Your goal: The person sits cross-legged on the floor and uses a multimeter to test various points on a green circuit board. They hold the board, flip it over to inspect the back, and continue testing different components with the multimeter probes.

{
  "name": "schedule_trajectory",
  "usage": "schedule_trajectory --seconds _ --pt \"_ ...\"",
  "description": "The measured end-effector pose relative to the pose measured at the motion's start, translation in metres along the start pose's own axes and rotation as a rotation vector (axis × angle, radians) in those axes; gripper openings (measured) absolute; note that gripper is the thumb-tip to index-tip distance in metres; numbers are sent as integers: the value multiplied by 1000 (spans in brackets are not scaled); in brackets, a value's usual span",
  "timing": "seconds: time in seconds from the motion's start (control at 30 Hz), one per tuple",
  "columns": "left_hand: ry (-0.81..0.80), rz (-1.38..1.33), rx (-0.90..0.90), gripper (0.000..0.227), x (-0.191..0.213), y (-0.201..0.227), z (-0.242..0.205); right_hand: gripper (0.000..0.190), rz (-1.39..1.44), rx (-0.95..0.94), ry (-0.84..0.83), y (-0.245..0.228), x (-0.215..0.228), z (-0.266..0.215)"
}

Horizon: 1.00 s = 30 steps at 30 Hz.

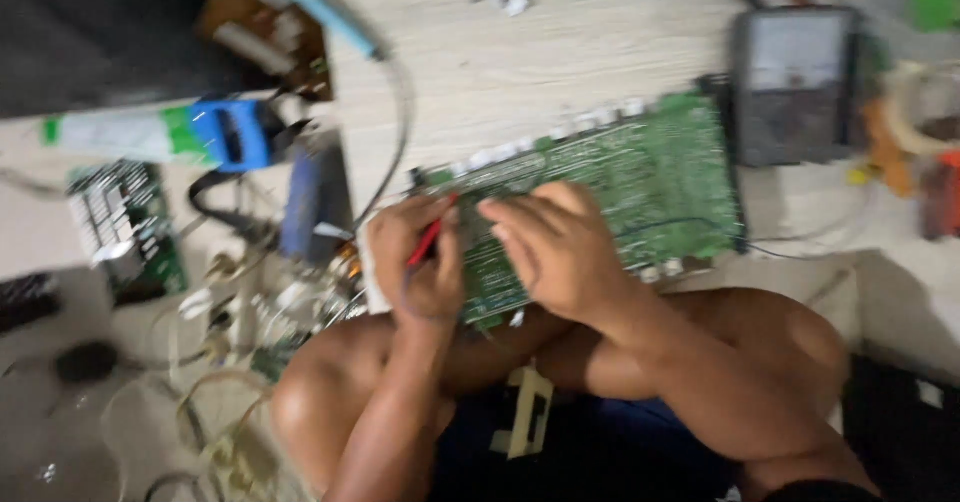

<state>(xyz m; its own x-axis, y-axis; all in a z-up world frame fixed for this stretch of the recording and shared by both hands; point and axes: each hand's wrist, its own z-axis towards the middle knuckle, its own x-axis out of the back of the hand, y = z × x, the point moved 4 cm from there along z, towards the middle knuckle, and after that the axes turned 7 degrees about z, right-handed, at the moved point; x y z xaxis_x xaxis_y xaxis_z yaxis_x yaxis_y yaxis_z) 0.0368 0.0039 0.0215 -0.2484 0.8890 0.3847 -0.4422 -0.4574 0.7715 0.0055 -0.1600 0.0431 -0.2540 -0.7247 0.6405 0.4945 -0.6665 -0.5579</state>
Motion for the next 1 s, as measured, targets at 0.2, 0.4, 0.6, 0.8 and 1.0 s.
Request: schedule_trajectory --seconds 0.2,0.4,0.6,0.8,1.0 --pt "-35 71 9 8 -2 0 -1 27 2 -68 42 7 -10 -13" --pt "-19 97 45 4 -3 -8 -7 27 19 -42 33 -4 3 0" --pt "-16 116 54 4 -3 -5 -6 29 26 -42 9 2 0 -5" --pt "7 103 54 5 0 5 -1 29 46 -63 -42 2 -3 -4" --pt "-2 90 52 3 -1 4 -1 27 -10 -39 -16 0 0 -2"
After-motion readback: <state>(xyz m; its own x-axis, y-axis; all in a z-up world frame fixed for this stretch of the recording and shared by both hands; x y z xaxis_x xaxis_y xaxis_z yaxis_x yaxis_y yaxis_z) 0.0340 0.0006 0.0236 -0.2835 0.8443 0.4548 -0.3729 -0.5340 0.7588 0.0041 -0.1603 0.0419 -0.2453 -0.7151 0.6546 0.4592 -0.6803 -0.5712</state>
